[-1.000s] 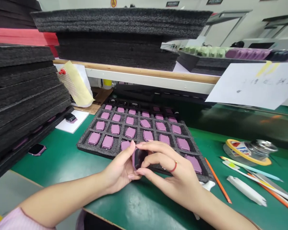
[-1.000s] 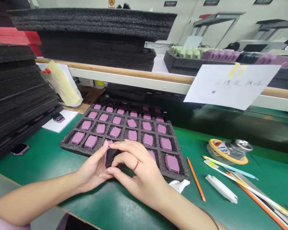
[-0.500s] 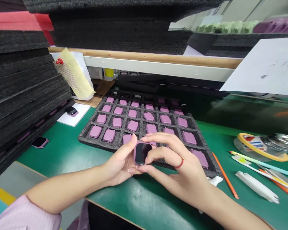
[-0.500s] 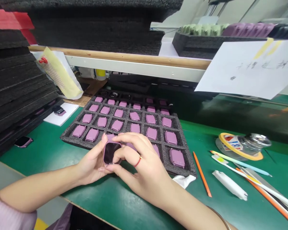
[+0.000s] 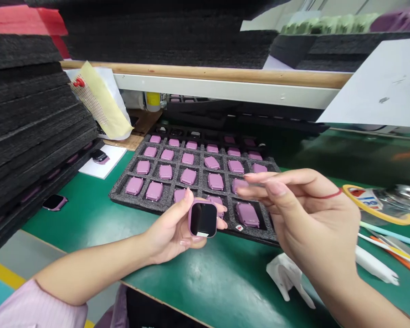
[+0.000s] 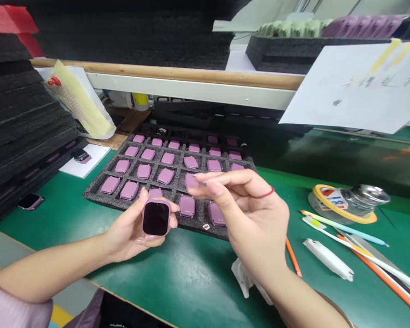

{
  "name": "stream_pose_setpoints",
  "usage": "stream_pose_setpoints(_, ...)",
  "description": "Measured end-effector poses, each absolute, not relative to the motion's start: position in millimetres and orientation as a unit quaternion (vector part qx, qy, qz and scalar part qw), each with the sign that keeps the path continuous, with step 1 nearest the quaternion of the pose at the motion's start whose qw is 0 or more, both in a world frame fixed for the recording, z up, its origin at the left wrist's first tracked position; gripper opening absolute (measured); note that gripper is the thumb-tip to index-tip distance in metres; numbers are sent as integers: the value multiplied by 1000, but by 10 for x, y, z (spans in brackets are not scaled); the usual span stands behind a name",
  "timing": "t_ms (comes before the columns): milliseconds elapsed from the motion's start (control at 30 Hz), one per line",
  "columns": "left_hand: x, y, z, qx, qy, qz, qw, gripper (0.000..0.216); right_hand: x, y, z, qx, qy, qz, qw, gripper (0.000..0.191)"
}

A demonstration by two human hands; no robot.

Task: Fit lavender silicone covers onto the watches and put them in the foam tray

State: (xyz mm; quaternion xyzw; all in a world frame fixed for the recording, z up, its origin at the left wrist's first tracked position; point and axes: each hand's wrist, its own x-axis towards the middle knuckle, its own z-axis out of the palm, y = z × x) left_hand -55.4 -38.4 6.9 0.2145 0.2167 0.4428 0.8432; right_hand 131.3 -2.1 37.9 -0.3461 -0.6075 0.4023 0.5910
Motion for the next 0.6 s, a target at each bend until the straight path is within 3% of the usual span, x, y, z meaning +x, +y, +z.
stream_pose_setpoints(33, -553, -381, 72, 216, 215, 443, 843, 52, 1313, -26, 379, -348, -615, 392, 588, 2)
stream_pose_setpoints(133, -551, -381, 81, 219, 212, 444, 843, 50, 1309, -43, 384, -343, -651, 338, 587, 15)
stream_pose_setpoints(267, -559, -394, 94, 225, 211, 441, 843, 50, 1367, -56, 384, -317, -716, 226, 580, 16)
stream_pose_setpoints(400, -559, -394, 93, 229, 212, 440, 842, 51, 1472, -79, 352, -246, -829, 124, 487, 33)
stream_pose_setpoints(500, -554, -391, 97, 224, 217, 441, 841, 50, 1505, -164, 306, -185, -880, 119, 420, 45)
stream_pose_setpoints(600, -553, -394, 110, 227, 224, 437, 841, 52, 1483, -298, 266, -208, -884, 135, 396, 46)
